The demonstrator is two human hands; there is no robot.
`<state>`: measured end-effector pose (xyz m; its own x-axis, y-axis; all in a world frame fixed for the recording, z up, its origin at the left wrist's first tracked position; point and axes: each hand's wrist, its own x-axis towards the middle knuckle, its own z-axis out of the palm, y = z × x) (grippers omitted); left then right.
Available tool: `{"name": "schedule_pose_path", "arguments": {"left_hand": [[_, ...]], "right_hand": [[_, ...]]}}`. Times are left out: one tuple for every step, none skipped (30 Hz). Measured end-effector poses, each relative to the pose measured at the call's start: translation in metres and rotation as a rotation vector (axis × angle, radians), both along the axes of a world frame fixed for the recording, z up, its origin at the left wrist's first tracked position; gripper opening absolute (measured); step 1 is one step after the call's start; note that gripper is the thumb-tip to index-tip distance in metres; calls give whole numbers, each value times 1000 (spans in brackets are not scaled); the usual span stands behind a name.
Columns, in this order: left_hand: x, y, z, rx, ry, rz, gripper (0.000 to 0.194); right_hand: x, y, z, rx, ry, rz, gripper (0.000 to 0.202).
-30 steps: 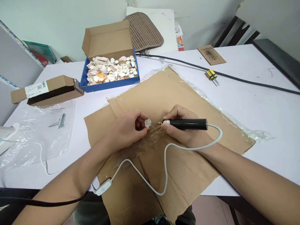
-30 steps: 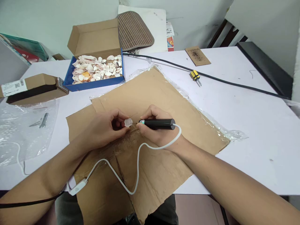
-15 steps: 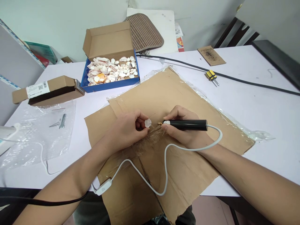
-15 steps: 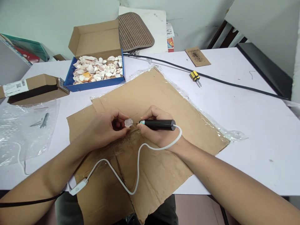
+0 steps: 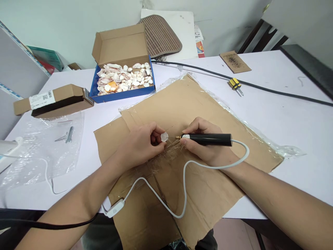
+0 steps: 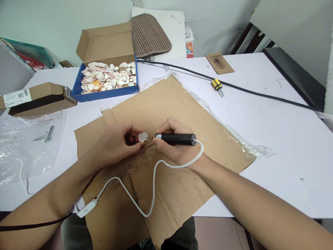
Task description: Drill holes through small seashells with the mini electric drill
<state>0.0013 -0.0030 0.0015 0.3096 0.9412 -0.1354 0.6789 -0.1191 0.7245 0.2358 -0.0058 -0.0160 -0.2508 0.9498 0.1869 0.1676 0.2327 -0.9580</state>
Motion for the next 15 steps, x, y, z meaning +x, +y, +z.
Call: {"name": "schedule_pose_path", "arguments": {"left_hand": [[0,0,0,0,0,1,18],[0,0,0,-1,0,2,18],[0,0,0,-1,-3,3,18],[0,0,0,-1,-5,4,18],[0,1,0,-1,-6,4,19],[0,1,0,-2,-7,4,19],[0,1,0,-2,-7,4,19],[0,1,0,-1,-8,3,20],[0,0,0,-2,-9,2,20],[0,0,0,-3,-10,0,20],[0,0,0,-4,-10,-1,19],[0,0,0,-6,-9,-1,19],[0,0,1,-7,-6,0,19],[1,0,1,-8,-2,0,18],[1,0,1,-8,2,0,18]], "right_hand": [[0,0,0,-5,5,2,15],[-1,0,0,-11,10,3,15],[-1,0,-1,-15,14,3,15],[-1,0,-1,-19,16,5,15],[-1,-1,-1,-20,17,6,15],[-1,-1,-1,-20,16,7,15],[-1,-1,-1,-19,15,9,15],[-1,-1,-1,-16,15,8,14],[0,-1,-1,-13,16,10,14],[0,-1,-2,-12,16,13,14],[0,-1,-2,-11,15,15,14],[0,-1,-2,-11,15,17,14],[0,-1,-2,-11,14,16,14],[0,-1,-2,-12,11,15,14],[0,-1,-2,-13,8,16,14]]}}
